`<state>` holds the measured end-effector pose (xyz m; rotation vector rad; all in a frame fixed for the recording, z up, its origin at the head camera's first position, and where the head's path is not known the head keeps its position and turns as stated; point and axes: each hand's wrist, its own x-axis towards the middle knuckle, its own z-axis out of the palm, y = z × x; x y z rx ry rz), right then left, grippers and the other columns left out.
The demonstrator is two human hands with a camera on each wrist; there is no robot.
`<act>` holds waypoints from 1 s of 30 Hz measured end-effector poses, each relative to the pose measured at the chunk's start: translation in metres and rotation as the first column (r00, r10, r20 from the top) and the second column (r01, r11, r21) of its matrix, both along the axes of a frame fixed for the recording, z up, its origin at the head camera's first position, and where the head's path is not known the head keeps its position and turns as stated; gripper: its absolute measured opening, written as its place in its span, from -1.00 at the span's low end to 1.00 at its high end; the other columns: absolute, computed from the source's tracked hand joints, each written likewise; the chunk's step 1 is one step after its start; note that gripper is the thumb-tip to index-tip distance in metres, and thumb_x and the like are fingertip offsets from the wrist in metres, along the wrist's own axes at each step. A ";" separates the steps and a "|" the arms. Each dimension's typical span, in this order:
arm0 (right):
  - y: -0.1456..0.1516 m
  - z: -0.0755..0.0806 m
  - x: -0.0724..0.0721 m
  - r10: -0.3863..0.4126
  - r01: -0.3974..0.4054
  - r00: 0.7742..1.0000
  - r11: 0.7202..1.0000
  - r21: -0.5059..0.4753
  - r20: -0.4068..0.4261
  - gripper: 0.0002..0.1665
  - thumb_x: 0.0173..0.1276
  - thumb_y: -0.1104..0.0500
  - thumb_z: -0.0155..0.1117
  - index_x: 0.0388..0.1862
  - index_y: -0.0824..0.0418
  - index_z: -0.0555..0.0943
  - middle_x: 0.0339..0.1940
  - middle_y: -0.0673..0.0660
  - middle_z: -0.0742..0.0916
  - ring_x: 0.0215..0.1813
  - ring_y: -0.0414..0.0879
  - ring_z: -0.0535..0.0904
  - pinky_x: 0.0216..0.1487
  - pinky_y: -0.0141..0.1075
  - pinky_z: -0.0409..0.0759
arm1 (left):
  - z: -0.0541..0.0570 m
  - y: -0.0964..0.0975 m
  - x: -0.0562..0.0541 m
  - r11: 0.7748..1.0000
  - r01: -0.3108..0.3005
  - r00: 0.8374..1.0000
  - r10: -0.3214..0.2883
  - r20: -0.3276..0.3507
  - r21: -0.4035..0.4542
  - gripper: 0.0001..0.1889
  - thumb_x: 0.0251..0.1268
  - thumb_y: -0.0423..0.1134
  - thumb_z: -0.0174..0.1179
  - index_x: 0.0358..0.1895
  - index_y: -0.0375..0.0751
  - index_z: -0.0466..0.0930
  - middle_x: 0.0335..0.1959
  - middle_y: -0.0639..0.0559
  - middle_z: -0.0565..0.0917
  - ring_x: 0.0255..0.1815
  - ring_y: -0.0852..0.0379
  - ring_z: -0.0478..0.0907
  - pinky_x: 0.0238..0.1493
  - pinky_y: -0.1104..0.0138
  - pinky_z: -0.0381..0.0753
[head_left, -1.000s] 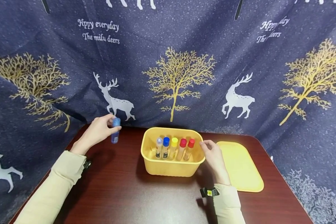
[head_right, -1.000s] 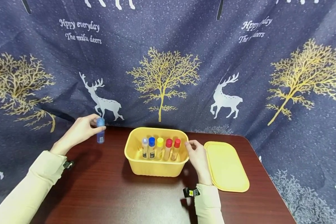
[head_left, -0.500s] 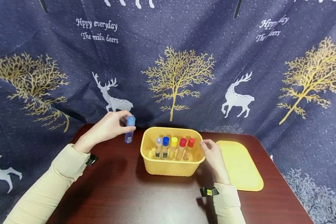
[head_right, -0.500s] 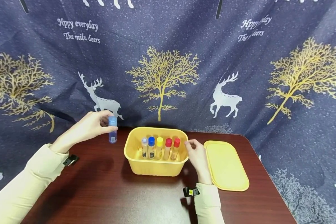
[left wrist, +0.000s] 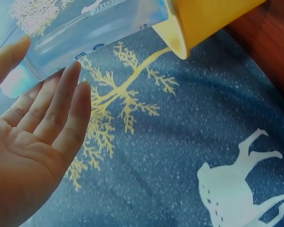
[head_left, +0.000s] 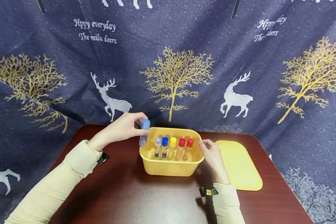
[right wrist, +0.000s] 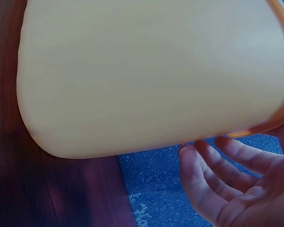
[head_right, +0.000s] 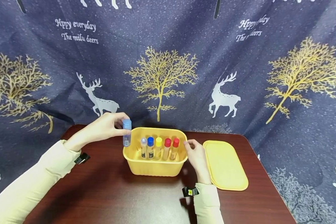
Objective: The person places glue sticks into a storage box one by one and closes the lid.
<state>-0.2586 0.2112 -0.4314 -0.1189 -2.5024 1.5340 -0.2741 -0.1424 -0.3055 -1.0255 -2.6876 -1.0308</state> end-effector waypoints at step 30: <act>0.001 0.000 0.000 -0.005 0.005 1.000 1.000 -0.004 0.003 -0.65 0.46 0.02 0.18 -0.07 0.31 0.63 -0.09 0.27 0.72 -0.07 0.09 0.62 -0.01 -0.12 0.53 | -0.055 0.019 -0.044 0.973 0.028 0.998 -0.013 0.067 -0.227 -0.75 0.13 -0.12 0.45 -0.22 -0.04 0.58 -0.47 0.18 0.58 -0.51 0.17 0.42 -0.41 0.28 0.46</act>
